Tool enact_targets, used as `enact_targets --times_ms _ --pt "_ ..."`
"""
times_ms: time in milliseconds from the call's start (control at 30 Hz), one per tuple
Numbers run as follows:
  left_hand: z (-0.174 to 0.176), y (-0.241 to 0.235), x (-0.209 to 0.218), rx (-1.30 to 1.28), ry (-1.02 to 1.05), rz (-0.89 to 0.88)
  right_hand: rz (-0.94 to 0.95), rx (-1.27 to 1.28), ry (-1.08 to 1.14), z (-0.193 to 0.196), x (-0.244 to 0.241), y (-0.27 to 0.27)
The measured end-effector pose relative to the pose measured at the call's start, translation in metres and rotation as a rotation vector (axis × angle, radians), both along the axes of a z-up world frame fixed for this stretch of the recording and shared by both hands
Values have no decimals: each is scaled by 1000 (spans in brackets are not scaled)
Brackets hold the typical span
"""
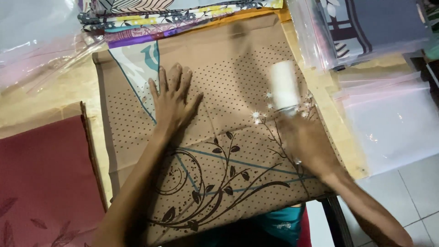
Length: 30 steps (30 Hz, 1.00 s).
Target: The person uses a lint roller to clean a patterned piece of fabric laid out on a table. They roll the sticky roller across the surface to remove lint and debris, then fold the fabric and continue cleaning the folded sections.
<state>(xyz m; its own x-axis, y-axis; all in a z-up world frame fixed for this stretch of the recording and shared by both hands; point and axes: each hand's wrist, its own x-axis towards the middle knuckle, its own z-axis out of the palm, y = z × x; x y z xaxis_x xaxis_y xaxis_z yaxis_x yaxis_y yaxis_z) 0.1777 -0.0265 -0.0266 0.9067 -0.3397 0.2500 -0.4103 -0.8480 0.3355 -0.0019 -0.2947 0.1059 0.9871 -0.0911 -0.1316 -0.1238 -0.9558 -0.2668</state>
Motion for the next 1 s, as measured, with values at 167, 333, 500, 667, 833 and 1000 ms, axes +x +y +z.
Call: enact_targets --times_ms 167,333,500,667,833,1000 --pt "-5 1 3 3 -4 -7 256 179 195 -46 -11 41" --pt "-6 3 3 21 -32 -29 201 105 236 -60 3 -5" --pt "-7 2 4 38 -22 -18 -171 233 180 -43 1 -72" --pt "-15 4 8 72 -27 -36 -360 206 63 -39 -15 -105" --pt "-3 -3 7 61 -62 -6 12 150 -297 -50 -8 -63" --pt "25 -29 -14 3 12 -113 253 277 61 -31 20 20"
